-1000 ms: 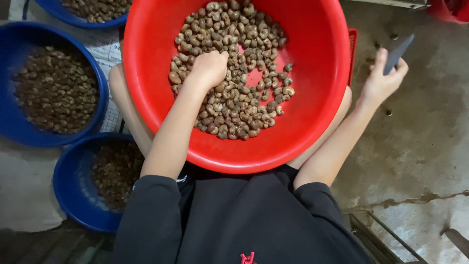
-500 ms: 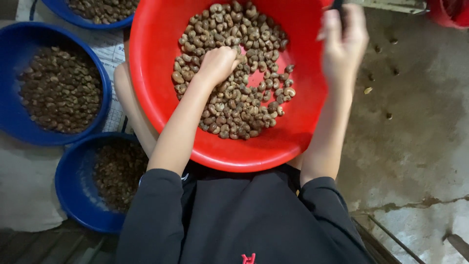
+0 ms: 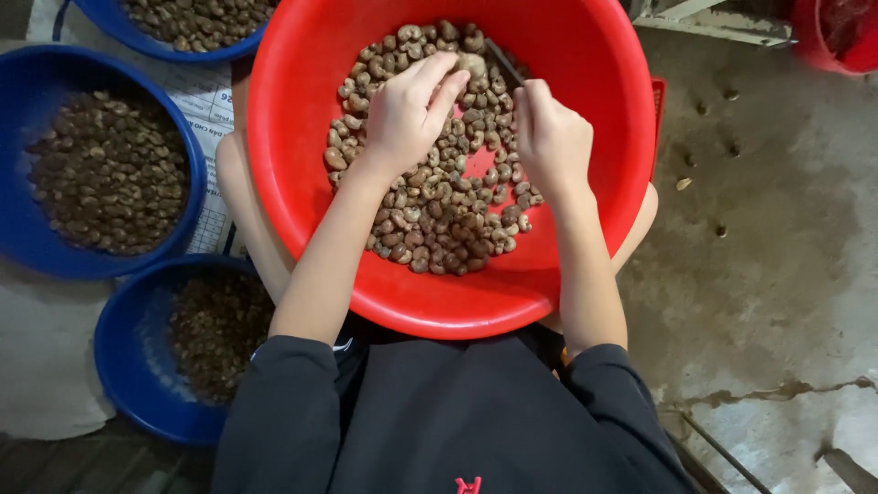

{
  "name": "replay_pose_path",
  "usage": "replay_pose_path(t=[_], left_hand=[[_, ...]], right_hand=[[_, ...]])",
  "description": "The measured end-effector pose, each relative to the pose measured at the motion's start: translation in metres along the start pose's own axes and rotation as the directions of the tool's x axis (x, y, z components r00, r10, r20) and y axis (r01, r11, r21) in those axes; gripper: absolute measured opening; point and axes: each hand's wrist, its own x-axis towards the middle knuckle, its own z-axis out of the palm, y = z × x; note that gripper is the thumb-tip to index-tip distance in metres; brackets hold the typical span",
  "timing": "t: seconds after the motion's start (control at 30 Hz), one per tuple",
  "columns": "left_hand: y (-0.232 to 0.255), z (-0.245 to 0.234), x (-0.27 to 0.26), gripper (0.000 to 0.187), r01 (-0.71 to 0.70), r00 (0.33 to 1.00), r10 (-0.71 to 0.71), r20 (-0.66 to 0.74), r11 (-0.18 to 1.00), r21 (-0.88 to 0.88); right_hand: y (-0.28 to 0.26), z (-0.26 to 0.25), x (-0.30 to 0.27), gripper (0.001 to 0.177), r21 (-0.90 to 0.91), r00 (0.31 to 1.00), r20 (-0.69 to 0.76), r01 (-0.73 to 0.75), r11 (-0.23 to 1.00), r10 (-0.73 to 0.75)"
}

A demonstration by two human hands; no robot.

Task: A person uses a small knife to manually scrape or peel individual nuts from a large bowl.

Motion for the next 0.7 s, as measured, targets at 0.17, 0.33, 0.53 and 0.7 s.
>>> replay_pose_path(t=[0.17,0.33,0.53,0.7], left_hand=[[0.015,-0.007,0.002,0.016,-0.013,1.0,0.012,-0.011,0.991,-0.132],[0.017,-0.001,0.003,0.017,0.025,0.999,-0.028,-0.027,0.993,-0.115],[0.006,0.019,-0.003,0.015,0.188,0.98,-0.192,0.054,0.799,-0.572],[0.005,0.022,-0.006,0.026,0.326,0.936,-0.321,0.142,0.642,-0.694]], right_hand=[[-0.008,-0.007,-0.002,0.006,0.162,0.999,0.016,-0.042,0.986,0.04],[-0.01,-0.006,-0.003,0.008,0.321,0.997,0.006,-0.077,0.944,0.079],[-0.015,-0.001,-0.005,0.008,0.381,0.996,0.021,-0.086,0.921,0.084],[-0.014,0.0,-0.003,0.004,0.286,0.998,0.019,-0.07,0.956,0.067]])
